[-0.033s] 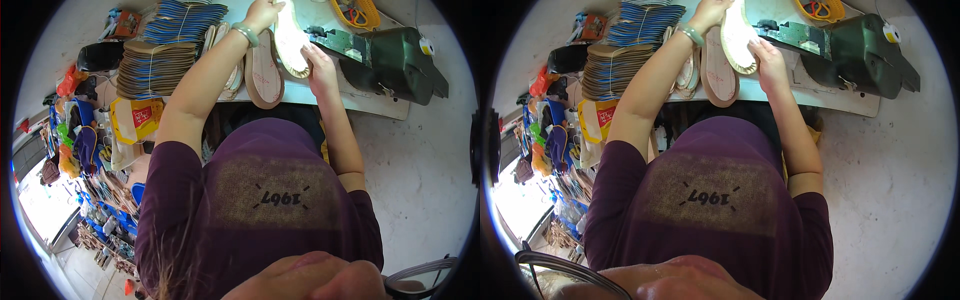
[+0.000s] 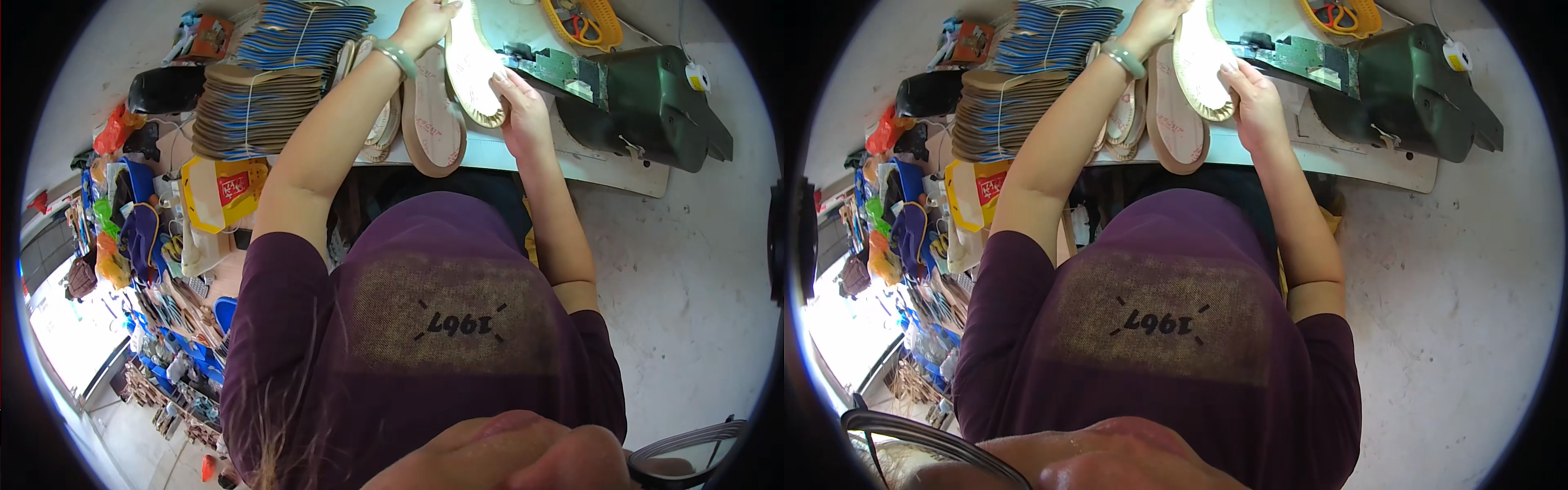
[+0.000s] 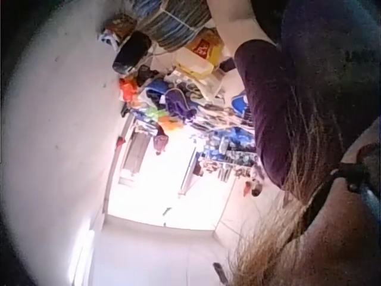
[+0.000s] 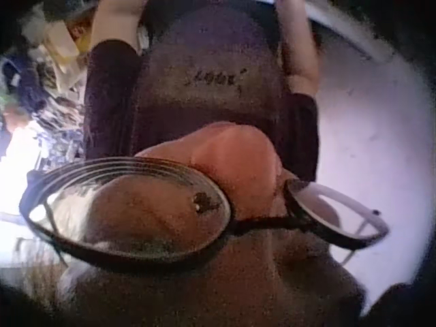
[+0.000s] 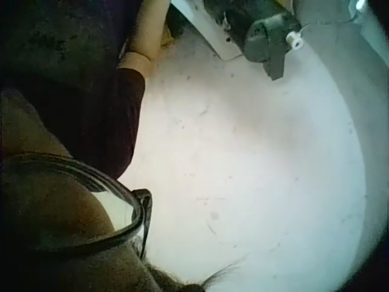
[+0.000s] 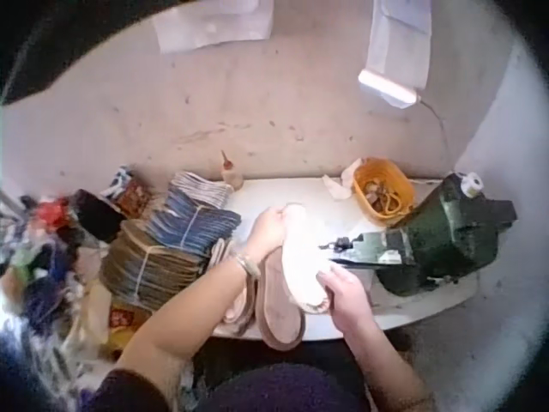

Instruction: Stitching and finishing the edges of shoe insoles using an industrial sewing machine.

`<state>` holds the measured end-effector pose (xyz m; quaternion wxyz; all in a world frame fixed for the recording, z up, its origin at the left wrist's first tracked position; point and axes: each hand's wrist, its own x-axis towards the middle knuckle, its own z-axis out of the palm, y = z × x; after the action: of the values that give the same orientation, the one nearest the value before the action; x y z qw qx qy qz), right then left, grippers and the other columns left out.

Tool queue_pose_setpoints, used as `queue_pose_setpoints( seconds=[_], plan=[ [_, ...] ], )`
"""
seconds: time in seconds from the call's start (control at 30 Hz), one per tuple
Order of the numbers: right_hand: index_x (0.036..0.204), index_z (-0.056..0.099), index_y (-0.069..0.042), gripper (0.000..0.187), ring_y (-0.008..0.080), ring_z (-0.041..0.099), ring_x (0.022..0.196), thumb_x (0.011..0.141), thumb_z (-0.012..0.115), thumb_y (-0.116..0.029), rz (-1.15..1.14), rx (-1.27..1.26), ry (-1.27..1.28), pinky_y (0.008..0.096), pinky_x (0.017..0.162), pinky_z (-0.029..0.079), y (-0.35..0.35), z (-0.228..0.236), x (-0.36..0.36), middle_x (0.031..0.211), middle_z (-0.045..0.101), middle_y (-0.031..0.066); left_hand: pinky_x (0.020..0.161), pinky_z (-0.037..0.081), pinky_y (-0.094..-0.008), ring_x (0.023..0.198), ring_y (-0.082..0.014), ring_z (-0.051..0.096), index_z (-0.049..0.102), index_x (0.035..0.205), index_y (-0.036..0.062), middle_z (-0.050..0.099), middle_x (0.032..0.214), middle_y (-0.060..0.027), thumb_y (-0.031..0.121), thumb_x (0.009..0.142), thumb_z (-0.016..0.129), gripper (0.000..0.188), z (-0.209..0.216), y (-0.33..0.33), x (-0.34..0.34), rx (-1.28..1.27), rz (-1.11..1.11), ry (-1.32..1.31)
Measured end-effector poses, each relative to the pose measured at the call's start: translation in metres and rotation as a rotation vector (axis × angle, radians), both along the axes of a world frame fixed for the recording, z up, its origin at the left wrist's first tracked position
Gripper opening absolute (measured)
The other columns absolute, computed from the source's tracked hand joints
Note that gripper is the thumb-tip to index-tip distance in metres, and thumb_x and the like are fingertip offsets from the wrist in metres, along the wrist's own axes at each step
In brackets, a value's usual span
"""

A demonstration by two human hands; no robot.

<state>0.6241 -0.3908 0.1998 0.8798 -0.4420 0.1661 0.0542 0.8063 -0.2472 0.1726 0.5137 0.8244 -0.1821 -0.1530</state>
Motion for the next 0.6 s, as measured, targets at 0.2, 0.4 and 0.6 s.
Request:
queue_pose_setpoints(
  seconds=[0.2,0.4,0.6],
  plan=[
    [0.135,0.044,0.003,0.045,0.0143,0.061,0.107,0.093,0.058,-0.009,-0.009,0.171,-0.121,0.0276,0.09,0.05,0.042,0.038,0.001,0.117,0.062,0.0086,0.098,0.044,-0.0379,0.119,-0.0316,0.055,0.025,0.144,-0.0046,0.053,0.129,-0.0259,0.047,0.09,0.06,0.083,0.045,0.049,-0.096,-0.345,0.217,0.055],
    [0.143,0.03,0.003,0.06,0.0205,0.061,0.107,0.09,0.06,-0.001,-0.063,0.223,-0.044,0.0339,0.09,0.053,0.087,0.058,-0.003,0.12,0.057,0.0132,0.113,0.025,-0.0464,0.142,-0.0393,0.024,0.007,0.151,-0.0015,0.018,0.154,-0.0285,0.047,0.081,0.073,0.107,0.063,0.09,-0.182,-0.372,0.045,-0.376],
    [0.135,0.044,0.0,0.044,0.0181,0.061,0.093,0.096,0.056,-0.017,0.159,0.17,0.009,0.0293,0.076,0.05,0.108,0.074,-0.011,0.109,0.061,0.011,0.115,0.022,-0.0437,0.142,-0.0349,0.025,0.017,0.15,-0.0026,0.024,0.152,-0.0225,0.034,0.078,0.078,0.101,0.074,0.107,-0.177,-0.186,0.122,-0.59]
  ],
)
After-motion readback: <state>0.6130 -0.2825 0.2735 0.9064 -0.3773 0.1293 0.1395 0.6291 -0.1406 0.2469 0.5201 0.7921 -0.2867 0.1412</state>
